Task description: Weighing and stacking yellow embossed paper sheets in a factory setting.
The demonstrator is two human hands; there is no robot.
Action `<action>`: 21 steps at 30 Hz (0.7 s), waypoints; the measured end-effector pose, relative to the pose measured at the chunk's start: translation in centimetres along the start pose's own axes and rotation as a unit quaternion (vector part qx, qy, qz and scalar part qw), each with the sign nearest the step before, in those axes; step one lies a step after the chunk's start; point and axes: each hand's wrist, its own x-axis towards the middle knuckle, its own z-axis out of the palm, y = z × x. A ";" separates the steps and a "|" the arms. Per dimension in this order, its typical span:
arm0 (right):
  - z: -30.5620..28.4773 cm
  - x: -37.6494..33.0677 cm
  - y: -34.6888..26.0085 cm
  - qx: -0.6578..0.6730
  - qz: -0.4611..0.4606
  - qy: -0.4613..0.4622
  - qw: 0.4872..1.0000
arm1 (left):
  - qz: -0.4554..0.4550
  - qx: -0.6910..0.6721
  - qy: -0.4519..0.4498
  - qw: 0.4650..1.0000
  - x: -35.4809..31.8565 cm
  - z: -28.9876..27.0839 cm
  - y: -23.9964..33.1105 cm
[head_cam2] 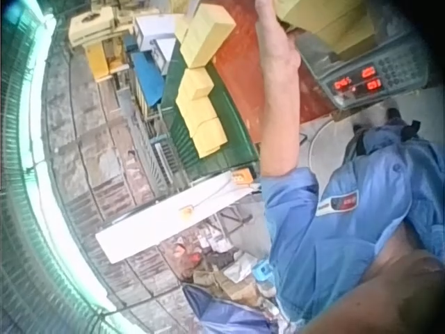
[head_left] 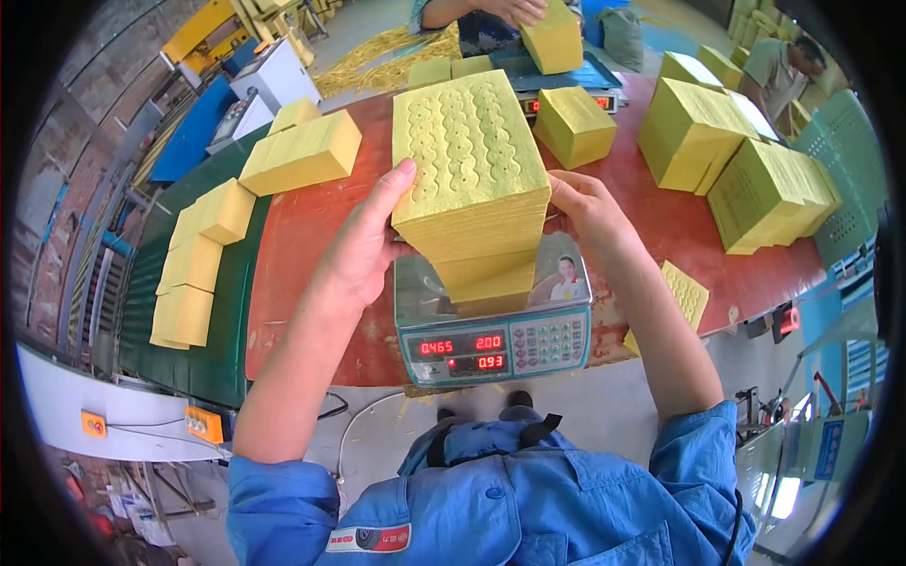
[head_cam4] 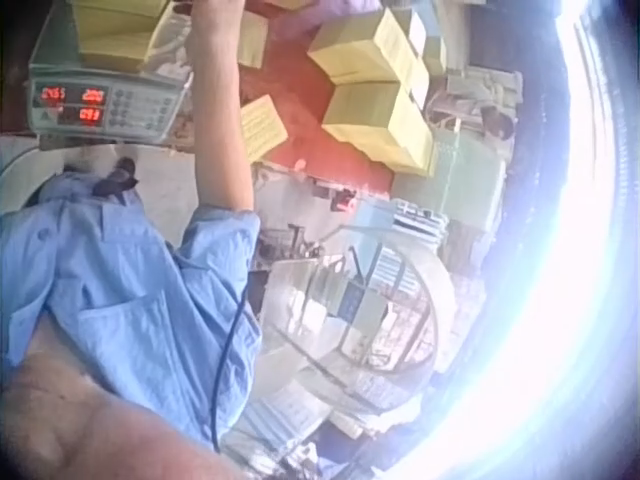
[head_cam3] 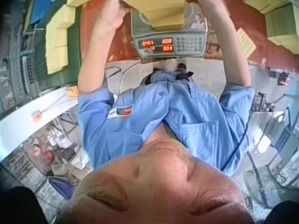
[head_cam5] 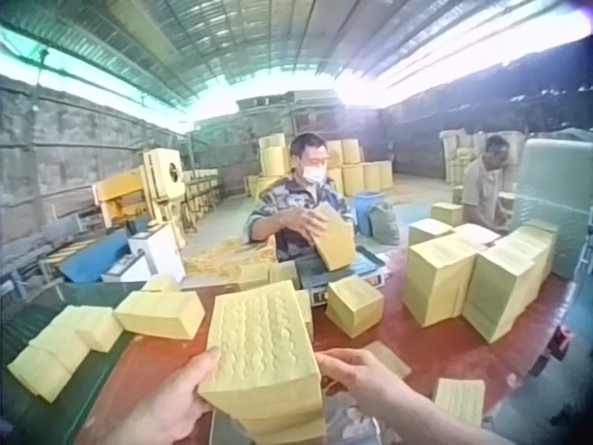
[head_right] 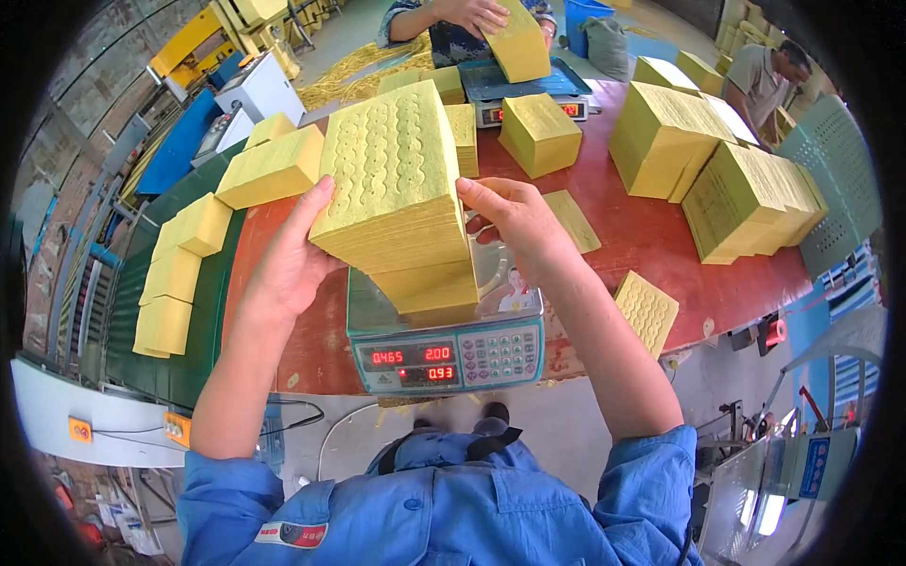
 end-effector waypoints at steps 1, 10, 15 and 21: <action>-0.2 0.2 0.2 -0.003 0.005 -0.006 1.000 | -0.005 -0.002 0.006 1.000 0.2 0.1 -0.2; -0.8 1.1 1.8 0.011 0.003 -0.023 1.000 | -0.018 0.014 0.012 1.000 0.5 -0.2 -0.8; -0.2 0.5 2.0 0.019 -0.005 0.002 1.000 | -0.011 0.029 -0.009 0.999 0.4 -0.2 -0.9; 0.5 0.1 2.6 -0.026 -0.056 0.030 0.998 | 0.019 0.037 -0.003 0.999 2.2 -4.3 -4.2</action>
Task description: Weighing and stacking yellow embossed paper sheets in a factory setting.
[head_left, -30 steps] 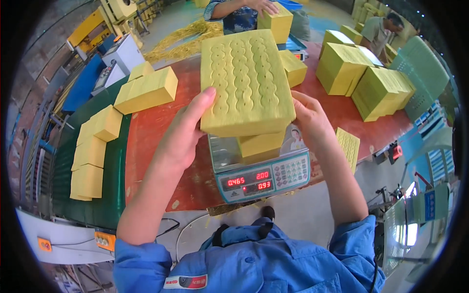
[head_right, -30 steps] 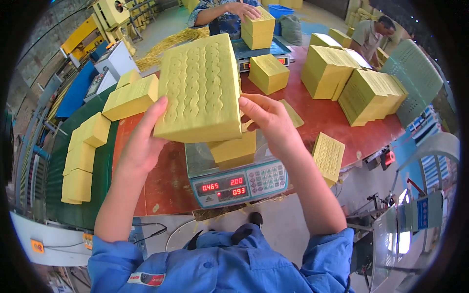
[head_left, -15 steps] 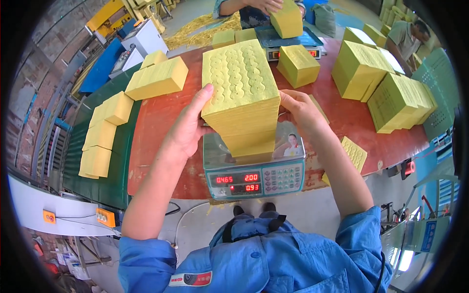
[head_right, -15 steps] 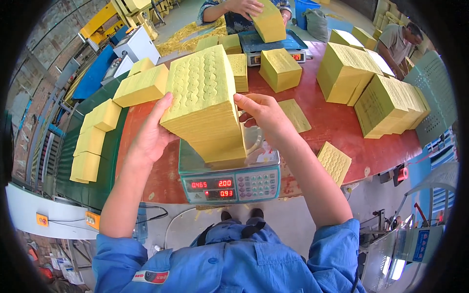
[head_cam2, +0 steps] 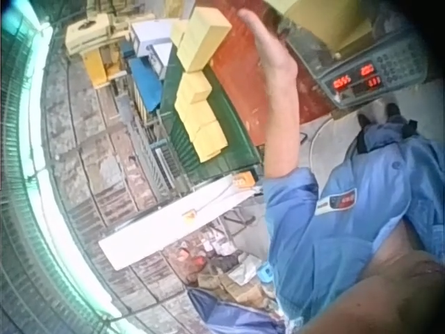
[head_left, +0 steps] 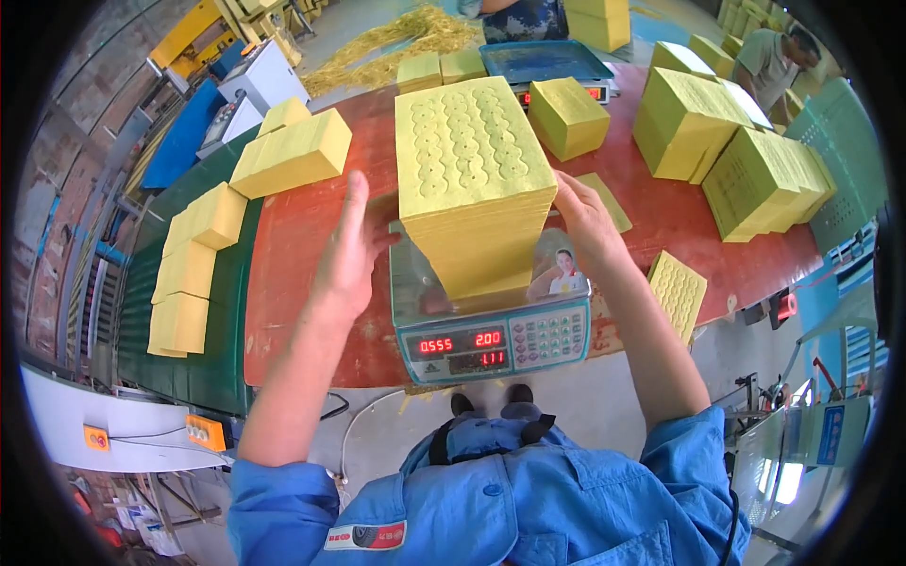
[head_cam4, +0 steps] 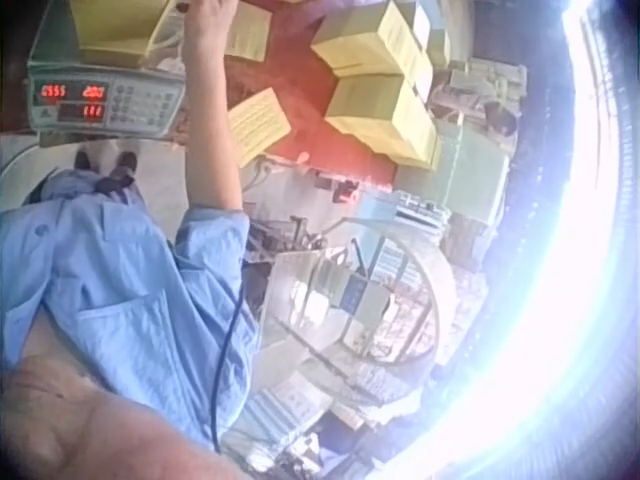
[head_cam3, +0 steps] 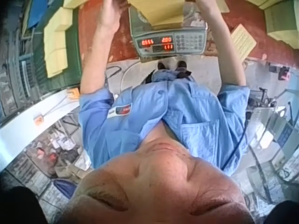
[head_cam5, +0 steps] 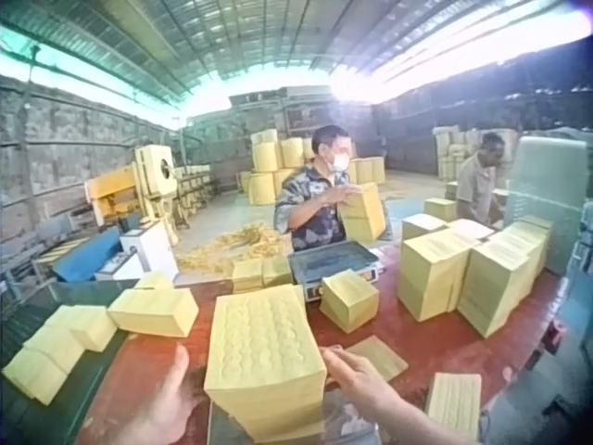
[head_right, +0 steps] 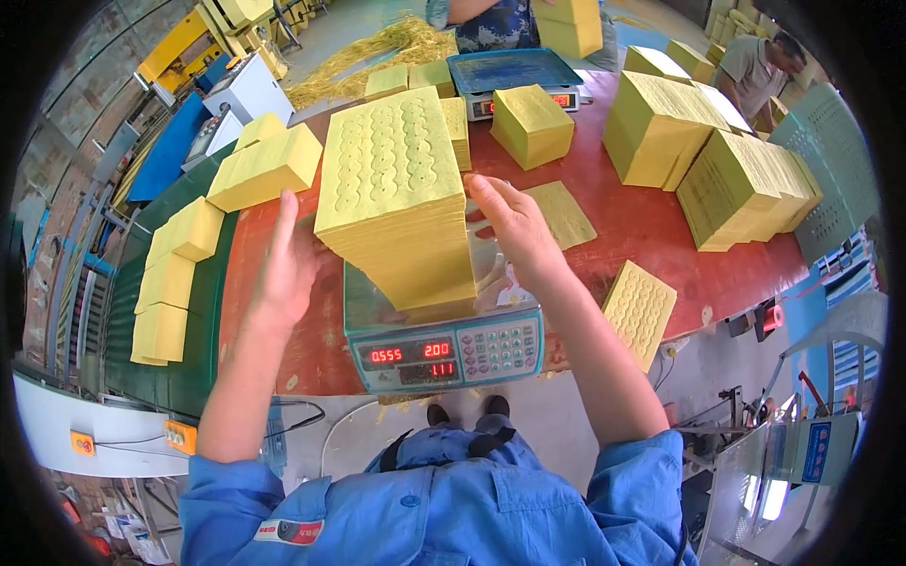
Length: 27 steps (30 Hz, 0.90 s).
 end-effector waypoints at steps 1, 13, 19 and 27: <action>0.3 0.1 0.5 0.044 -0.033 0.021 0.998 | 0.030 -0.009 0.041 0.999 0.3 -0.3 -0.9; 3.8 3.4 2.3 0.127 -0.052 0.099 0.986 | 0.137 -0.243 0.085 0.957 3.4 7.5 -4.2; 3.7 3.5 3.4 0.093 -0.068 0.087 0.990 | 0.159 -0.197 0.076 0.964 3.2 6.2 -4.8; 3.8 -0.9 3.2 0.128 -0.079 0.094 0.984 | 0.184 -0.133 0.006 0.974 -1.2 6.1 -4.9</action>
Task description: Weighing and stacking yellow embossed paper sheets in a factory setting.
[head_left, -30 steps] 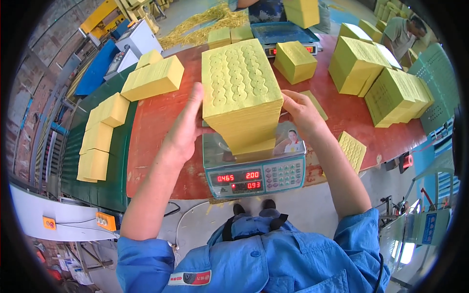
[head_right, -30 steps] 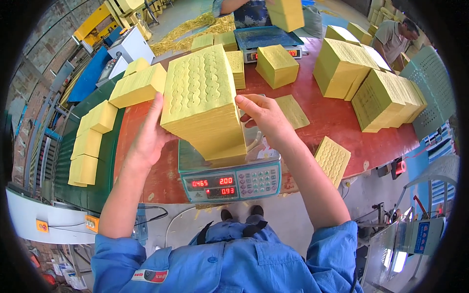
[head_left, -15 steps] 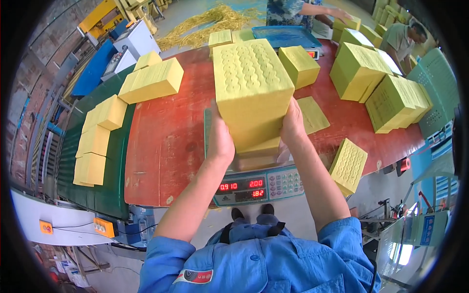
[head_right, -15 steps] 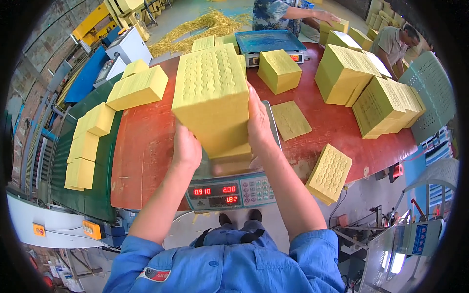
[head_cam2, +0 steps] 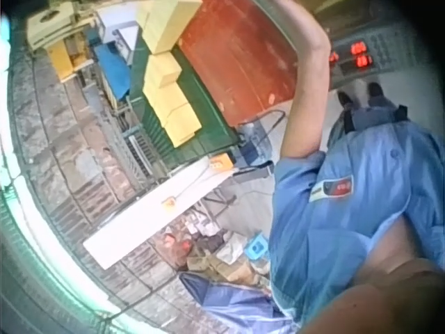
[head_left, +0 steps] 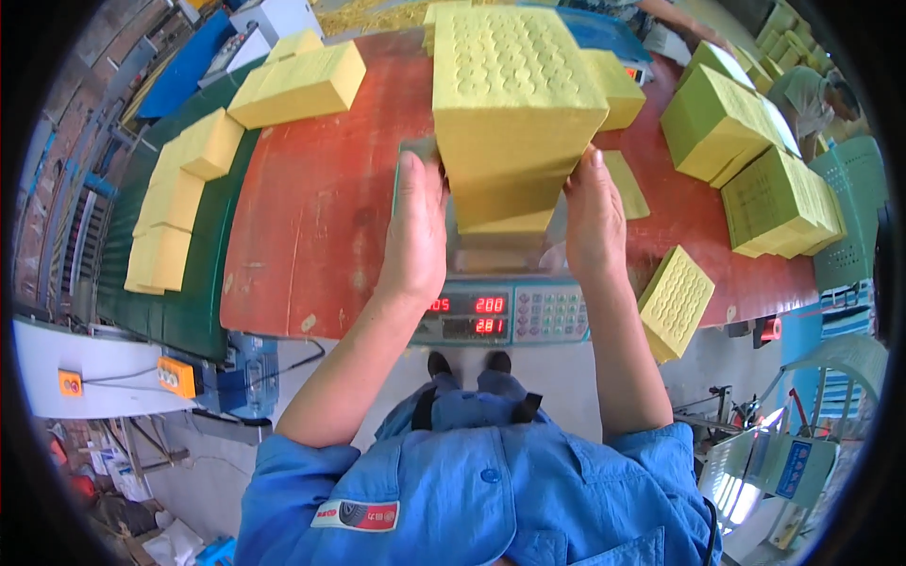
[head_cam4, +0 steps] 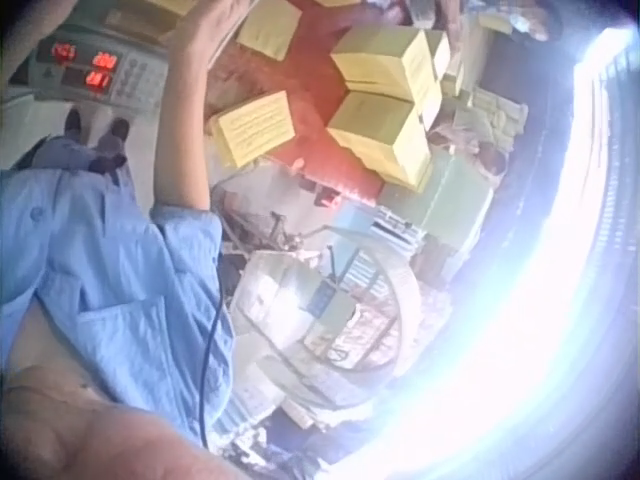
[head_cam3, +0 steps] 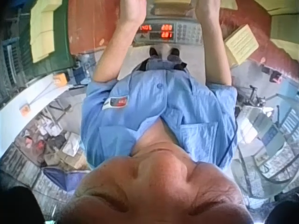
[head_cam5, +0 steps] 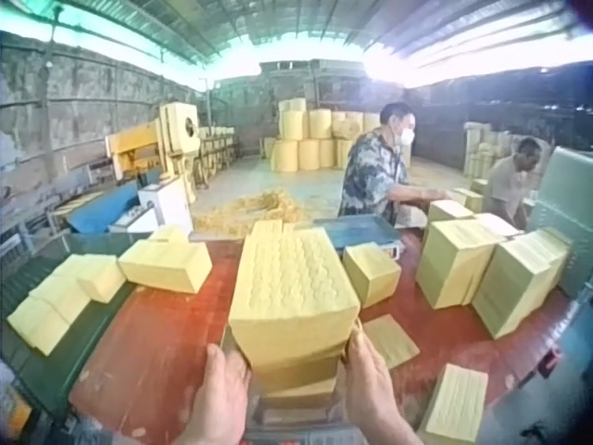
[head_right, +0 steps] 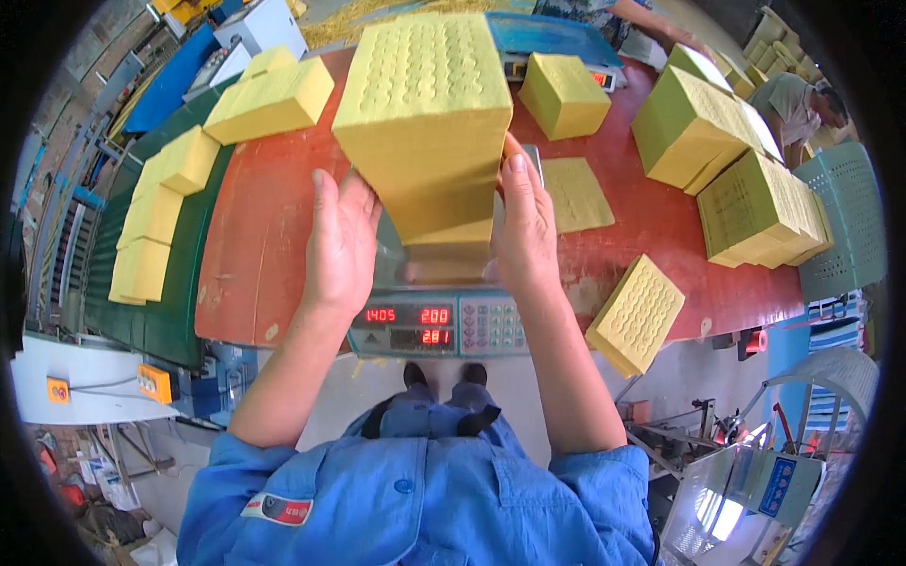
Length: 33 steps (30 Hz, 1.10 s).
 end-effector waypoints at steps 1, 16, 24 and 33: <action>-0.3 -0.6 0.0 -0.008 -0.024 -0.009 1.000 | -0.007 -0.001 0.005 1.000 -0.6 0.3 0.2; -1.3 -8.0 -2.6 -0.089 -0.056 -0.028 0.994 | 0.013 0.021 0.091 0.996 -6.7 0.9 0.7; -4.5 -12.9 -2.2 -0.076 -0.019 -0.035 0.996 | -0.005 0.044 0.116 0.992 -11.7 -0.9 0.5; -5.0 -14.4 -1.5 -0.077 0.013 -0.037 0.996 | -0.045 0.052 0.138 0.988 -13.8 -1.6 -0.3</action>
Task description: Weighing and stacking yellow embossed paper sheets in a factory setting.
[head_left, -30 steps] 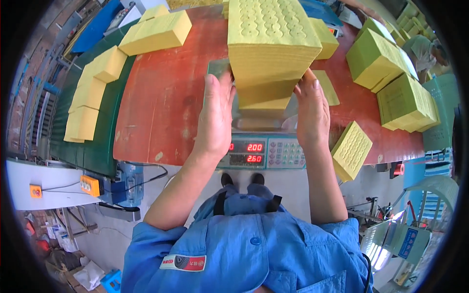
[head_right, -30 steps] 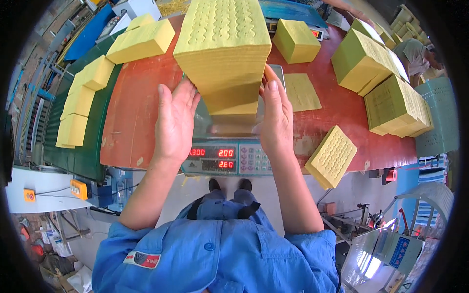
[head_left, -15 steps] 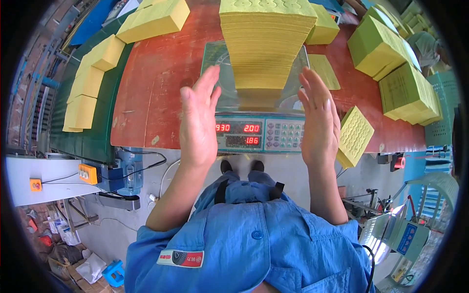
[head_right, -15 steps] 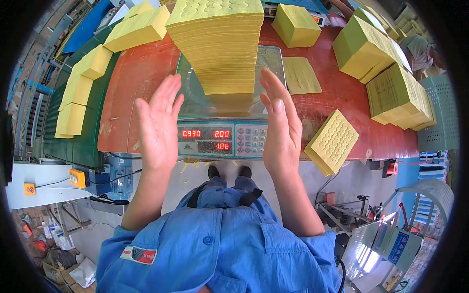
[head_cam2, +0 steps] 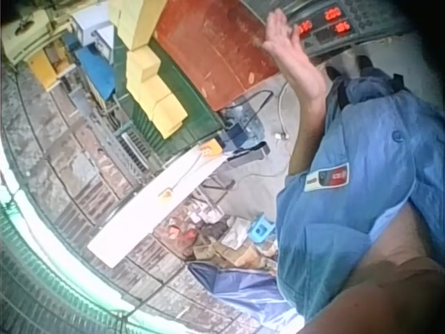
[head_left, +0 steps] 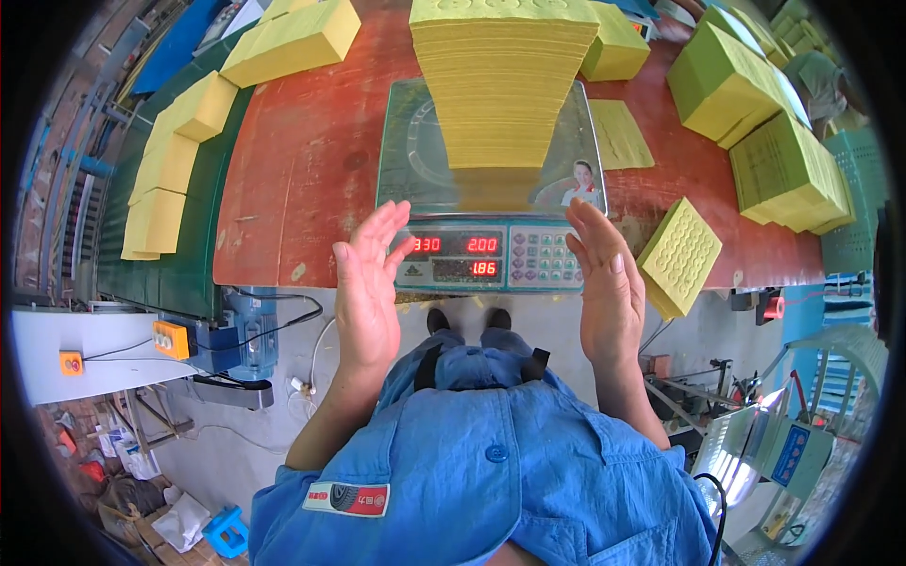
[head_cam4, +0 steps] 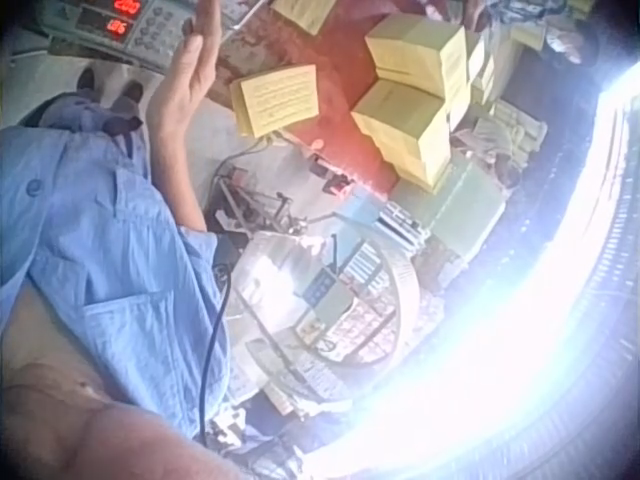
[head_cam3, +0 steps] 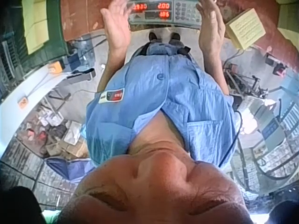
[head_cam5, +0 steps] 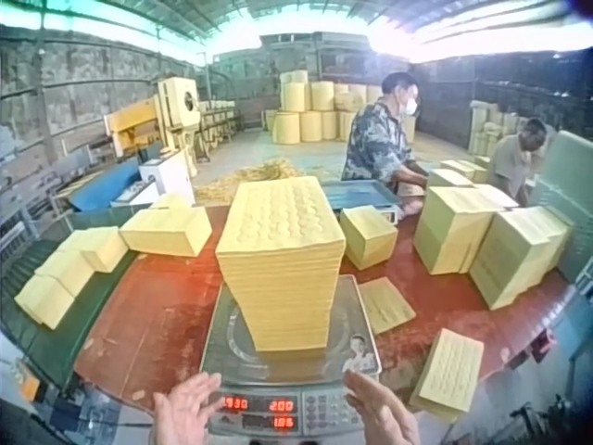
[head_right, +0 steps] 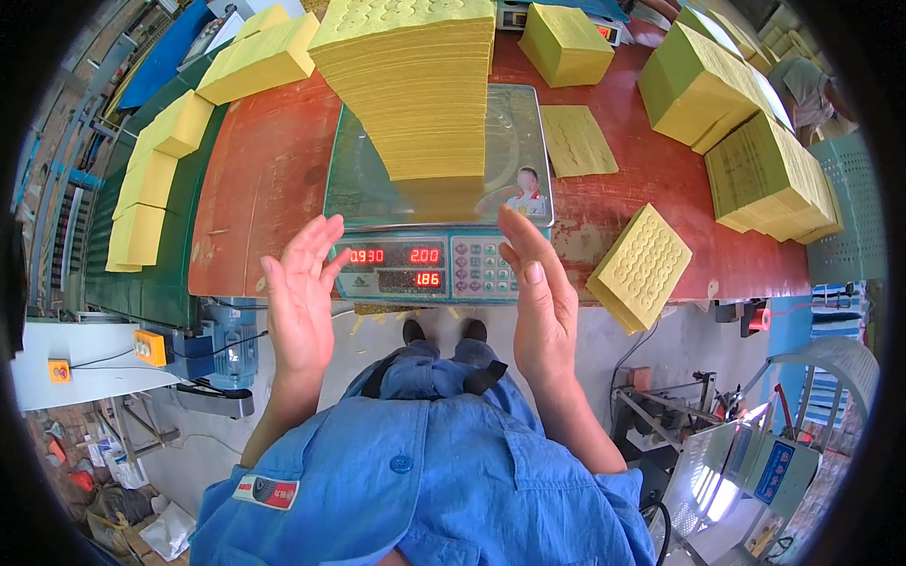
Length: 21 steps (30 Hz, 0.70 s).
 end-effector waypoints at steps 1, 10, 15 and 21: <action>0.0 0.1 -0.1 0.002 0.001 -0.001 1.000 | 0.000 0.000 -0.001 1.000 0.0 0.1 0.0; 1.1 0.9 -0.8 0.026 -0.029 -0.025 0.999 | 0.093 0.053 -0.045 0.993 1.3 1.6 2.3; 2.2 2.4 -2.7 0.028 -0.067 -0.046 0.996 | 0.164 0.092 -0.104 0.977 2.3 2.4 4.6; 2.9 6.0 -6.3 -0.038 -0.151 -0.073 0.985 | 0.271 0.123 -0.137 0.945 5.6 3.1 8.3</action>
